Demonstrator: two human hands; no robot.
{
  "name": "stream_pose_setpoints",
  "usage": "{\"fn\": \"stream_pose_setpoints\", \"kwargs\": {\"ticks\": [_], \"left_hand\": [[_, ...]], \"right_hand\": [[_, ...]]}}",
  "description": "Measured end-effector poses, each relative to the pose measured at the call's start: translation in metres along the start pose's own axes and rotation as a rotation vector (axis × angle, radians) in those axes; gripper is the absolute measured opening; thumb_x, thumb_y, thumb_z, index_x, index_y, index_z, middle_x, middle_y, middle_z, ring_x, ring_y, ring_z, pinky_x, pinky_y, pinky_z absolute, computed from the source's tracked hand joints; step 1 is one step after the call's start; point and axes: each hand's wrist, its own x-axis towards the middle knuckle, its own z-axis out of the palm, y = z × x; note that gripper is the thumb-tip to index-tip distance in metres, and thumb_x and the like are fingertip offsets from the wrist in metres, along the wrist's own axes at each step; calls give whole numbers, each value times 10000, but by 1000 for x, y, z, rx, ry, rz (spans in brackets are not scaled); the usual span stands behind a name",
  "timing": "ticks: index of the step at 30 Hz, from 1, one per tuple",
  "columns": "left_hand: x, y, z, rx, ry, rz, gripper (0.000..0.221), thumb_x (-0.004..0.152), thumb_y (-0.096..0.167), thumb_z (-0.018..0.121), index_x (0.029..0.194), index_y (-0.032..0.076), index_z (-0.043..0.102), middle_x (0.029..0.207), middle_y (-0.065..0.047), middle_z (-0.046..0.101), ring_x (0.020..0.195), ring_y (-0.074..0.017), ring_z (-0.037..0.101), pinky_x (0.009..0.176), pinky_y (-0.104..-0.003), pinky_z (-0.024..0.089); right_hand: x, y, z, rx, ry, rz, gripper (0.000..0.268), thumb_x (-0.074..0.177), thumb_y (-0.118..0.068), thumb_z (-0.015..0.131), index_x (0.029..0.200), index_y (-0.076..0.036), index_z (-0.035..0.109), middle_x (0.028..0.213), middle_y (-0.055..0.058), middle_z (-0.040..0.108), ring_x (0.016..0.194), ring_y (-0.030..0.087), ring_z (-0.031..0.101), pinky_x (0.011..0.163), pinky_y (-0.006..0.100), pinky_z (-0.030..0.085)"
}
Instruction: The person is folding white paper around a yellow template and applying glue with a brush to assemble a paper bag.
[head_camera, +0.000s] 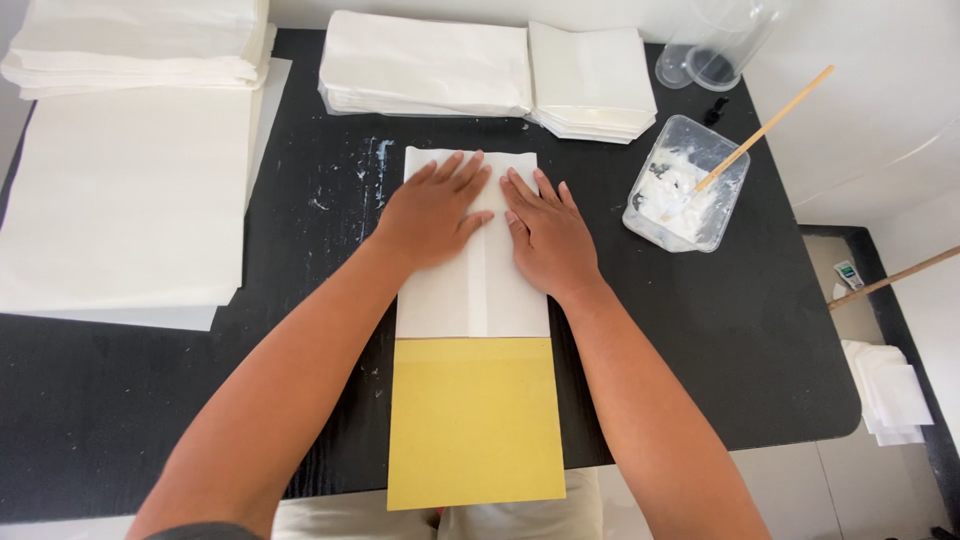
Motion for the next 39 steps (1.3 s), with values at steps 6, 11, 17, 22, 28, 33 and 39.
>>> {"fn": "stream_pose_setpoints", "kwargs": {"ticks": [6,11,17,22,28,33,39], "left_hand": [[4,6,-10,17,-71,-63,695,1044,597,312,1595,177,372,1644,-58,376,1527,-238,313,1251,-470,204],[-54,37,-29,-112,-104,178,640,1048,460,396,1577,101,368,1632,-119,379,1486,-369,355,1224,-540,254],[-130,72,-48,-189,-258,311,701,1044,563,275,1571,106,346,1613,-97,393,1484,-322,331,1240,-498,164],[-110,62,-48,-118,-232,267,657,1063,543,229,1568,146,367,1620,-72,388,1494,-311,319,1232,-513,194],[-42,30,-23,-25,-159,84,680,1061,560,150,1603,183,316,1655,-40,339,1522,-280,301,1246,-493,206],[12,-4,2,8,-78,-45,676,1072,553,167,1593,169,361,1645,-40,371,1527,-255,309,1241,-476,230],[2,7,-7,66,-75,-66,723,1051,610,199,1603,164,338,1657,-67,344,1535,-257,288,1245,-484,222]], "right_hand": [[-1,3,2,24,0,-2,479,1090,-271,389,1558,-204,462,1631,-20,388,1537,262,278,1273,487,119],[3,6,1,17,-35,-19,488,1094,-282,369,1569,-195,438,1648,-11,369,1547,272,246,1272,496,108],[4,4,2,1,-37,-2,508,1078,-261,363,1582,-231,423,1653,-27,353,1548,270,251,1271,495,89],[3,3,2,0,-46,4,507,1081,-271,357,1583,-233,421,1652,-24,356,1548,263,251,1272,488,88],[2,1,0,3,-43,14,487,1095,-284,360,1571,-218,436,1648,-16,363,1548,263,256,1273,479,99],[2,1,0,11,-32,24,483,1094,-284,362,1569,-244,439,1642,-47,369,1546,239,260,1276,469,101],[2,-3,-4,37,-31,26,487,1094,-293,364,1572,-231,436,1642,-35,367,1545,255,256,1275,476,93]]}}
